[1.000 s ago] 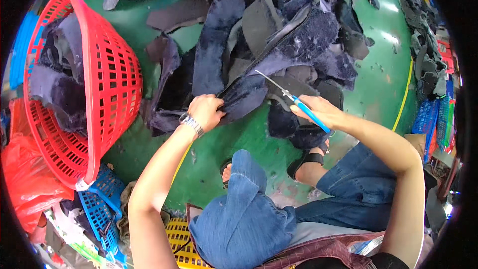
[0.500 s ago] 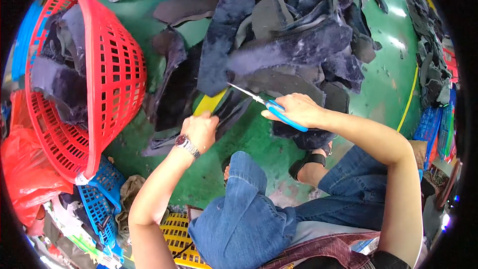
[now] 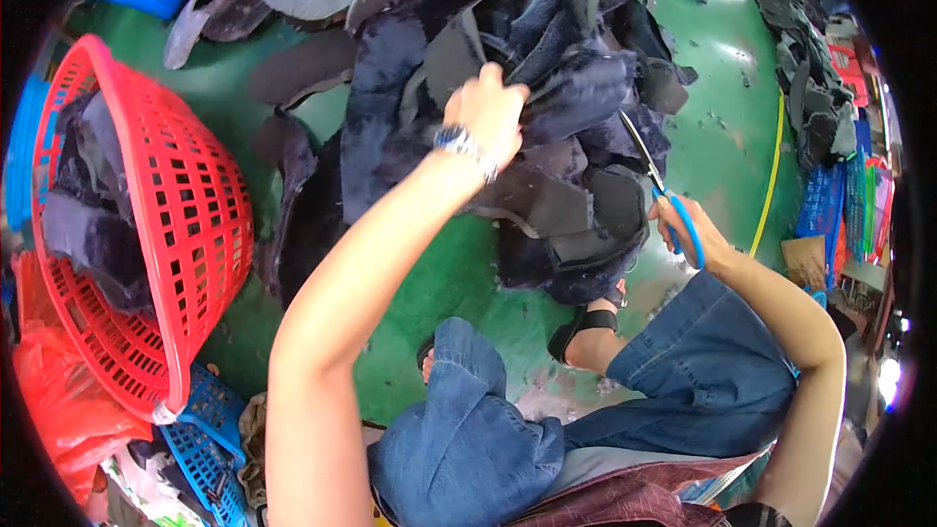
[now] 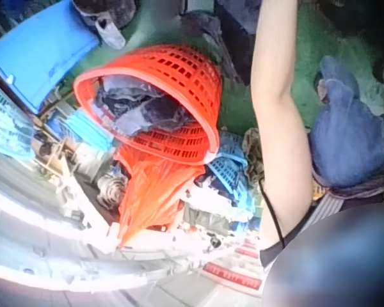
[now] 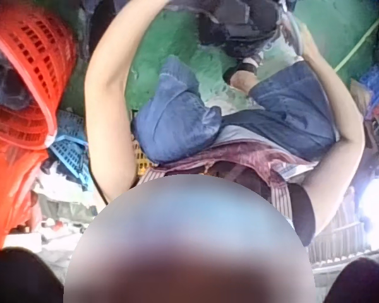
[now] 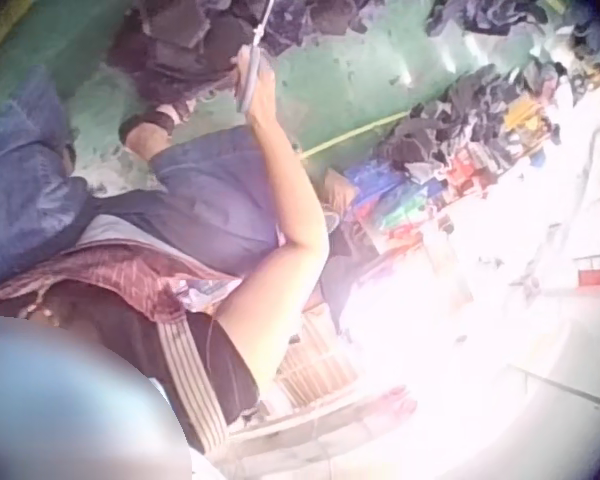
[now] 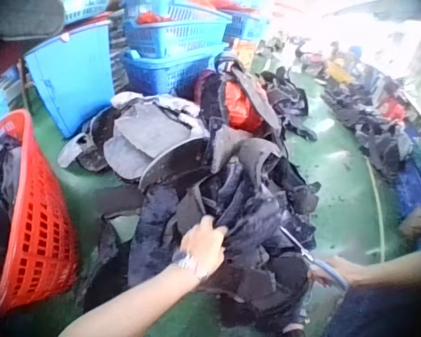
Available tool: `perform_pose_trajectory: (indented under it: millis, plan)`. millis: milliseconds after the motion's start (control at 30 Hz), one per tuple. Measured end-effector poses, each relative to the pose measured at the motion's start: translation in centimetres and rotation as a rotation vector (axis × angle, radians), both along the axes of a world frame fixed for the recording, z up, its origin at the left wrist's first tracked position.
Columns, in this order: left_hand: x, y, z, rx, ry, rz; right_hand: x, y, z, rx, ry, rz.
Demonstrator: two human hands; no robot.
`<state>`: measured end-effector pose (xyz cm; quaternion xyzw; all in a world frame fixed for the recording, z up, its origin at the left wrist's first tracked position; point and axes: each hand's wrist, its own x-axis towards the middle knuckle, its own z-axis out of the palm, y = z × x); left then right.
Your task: Manually cutting specific shoe component shapes from stacks of fabric scraps using scissors.
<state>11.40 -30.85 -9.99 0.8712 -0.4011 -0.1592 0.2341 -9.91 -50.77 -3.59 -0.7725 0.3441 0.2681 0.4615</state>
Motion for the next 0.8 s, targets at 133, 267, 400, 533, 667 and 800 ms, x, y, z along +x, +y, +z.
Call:
perform_pose_trajectory:
  millis: [133,267,400,533,667,800]
  plan:
    - [-5.0,5.3,-0.6,-0.136,-0.086,-0.131,-2.0,-0.7,-0.2,-0.022,-0.054,0.004]
    - [-7.6,15.6,1.3,0.137,0.163,-0.281,-1.2,2.8,-0.4,0.052,-0.075,0.427]
    - [-10.9,21.8,1.4,0.063,0.261,-0.131,0.2,7.7,-0.8,0.285,0.240,0.695]
    - [-12.4,23.9,2.2,0.160,0.281,-0.091,1.5,11.7,-1.8,0.302,0.306,0.831]
    - [-13.2,24.5,2.4,0.168,0.257,-0.033,2.4,14.0,-4.1,0.343,0.279,0.808]
    - [-13.5,24.7,2.4,0.173,0.263,0.003,4.1,15.7,-5.0,0.256,0.245,0.867]
